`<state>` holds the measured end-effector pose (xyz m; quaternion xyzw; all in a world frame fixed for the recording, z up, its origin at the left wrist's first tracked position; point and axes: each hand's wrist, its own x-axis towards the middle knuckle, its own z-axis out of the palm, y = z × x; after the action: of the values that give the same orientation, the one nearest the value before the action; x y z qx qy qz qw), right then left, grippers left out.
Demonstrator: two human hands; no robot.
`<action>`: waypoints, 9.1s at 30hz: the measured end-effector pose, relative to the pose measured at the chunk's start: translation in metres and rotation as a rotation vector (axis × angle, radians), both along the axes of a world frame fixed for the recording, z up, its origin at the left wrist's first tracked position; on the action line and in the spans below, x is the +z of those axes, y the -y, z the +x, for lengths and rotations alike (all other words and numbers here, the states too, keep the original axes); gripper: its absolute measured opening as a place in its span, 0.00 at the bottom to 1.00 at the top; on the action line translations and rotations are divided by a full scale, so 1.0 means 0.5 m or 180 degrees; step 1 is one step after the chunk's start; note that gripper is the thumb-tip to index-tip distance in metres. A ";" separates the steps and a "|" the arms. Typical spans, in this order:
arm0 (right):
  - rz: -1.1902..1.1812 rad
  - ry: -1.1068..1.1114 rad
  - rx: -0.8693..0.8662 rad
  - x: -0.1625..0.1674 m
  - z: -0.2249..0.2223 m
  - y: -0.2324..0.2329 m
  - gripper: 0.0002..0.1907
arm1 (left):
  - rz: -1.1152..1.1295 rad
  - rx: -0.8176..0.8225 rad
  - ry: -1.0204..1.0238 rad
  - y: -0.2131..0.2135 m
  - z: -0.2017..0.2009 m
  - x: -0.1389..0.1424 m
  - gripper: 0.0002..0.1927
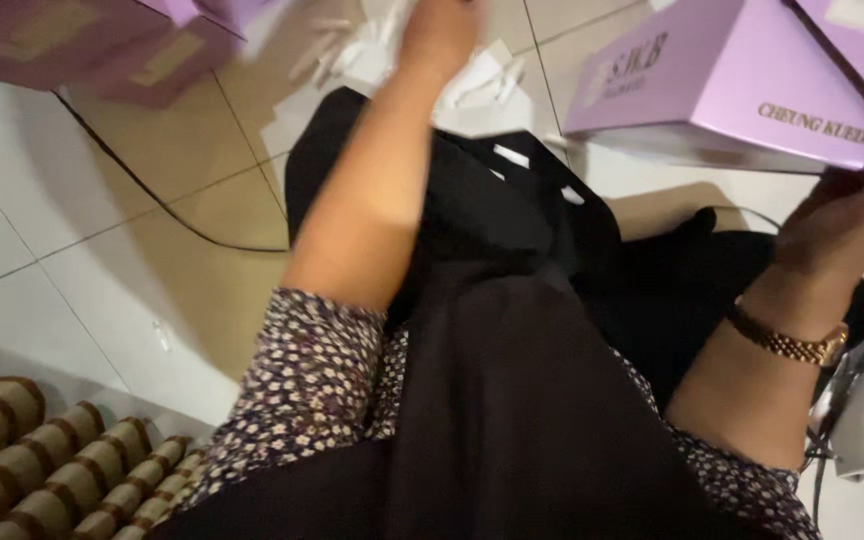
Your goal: The person sits on the floor and peels small white size labels from backing sheets, then presses each label onto the end of a purple shoe box. They repeat this for several boxes, stacking finished boxes with the others nearby.
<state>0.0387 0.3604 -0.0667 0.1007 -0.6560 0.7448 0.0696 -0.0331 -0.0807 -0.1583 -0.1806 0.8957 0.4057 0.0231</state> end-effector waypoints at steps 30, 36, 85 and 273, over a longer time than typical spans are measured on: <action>0.2343 -0.1027 0.0126 0.166 0.019 0.016 0.20 | -0.1093 -0.0210 0.0136 0.045 0.033 -0.008 0.11; 0.1261 -0.0965 -0.0174 0.253 0.049 0.145 0.17 | 0.2694 -0.0174 -0.0206 -0.043 0.120 0.226 0.09; 0.0508 0.0000 0.0140 0.135 0.083 0.187 0.19 | 0.4660 -0.1711 -0.1200 -0.287 0.198 0.303 0.09; 0.1212 -0.0294 -0.1380 0.260 -0.128 0.131 0.08 | 0.1548 -0.1388 -0.1043 -0.339 -0.053 0.452 0.08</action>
<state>-0.0254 0.2948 0.0632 0.0033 -0.7863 0.5707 0.2367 -0.0596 0.0886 0.0679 0.0928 0.7823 0.6158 0.0076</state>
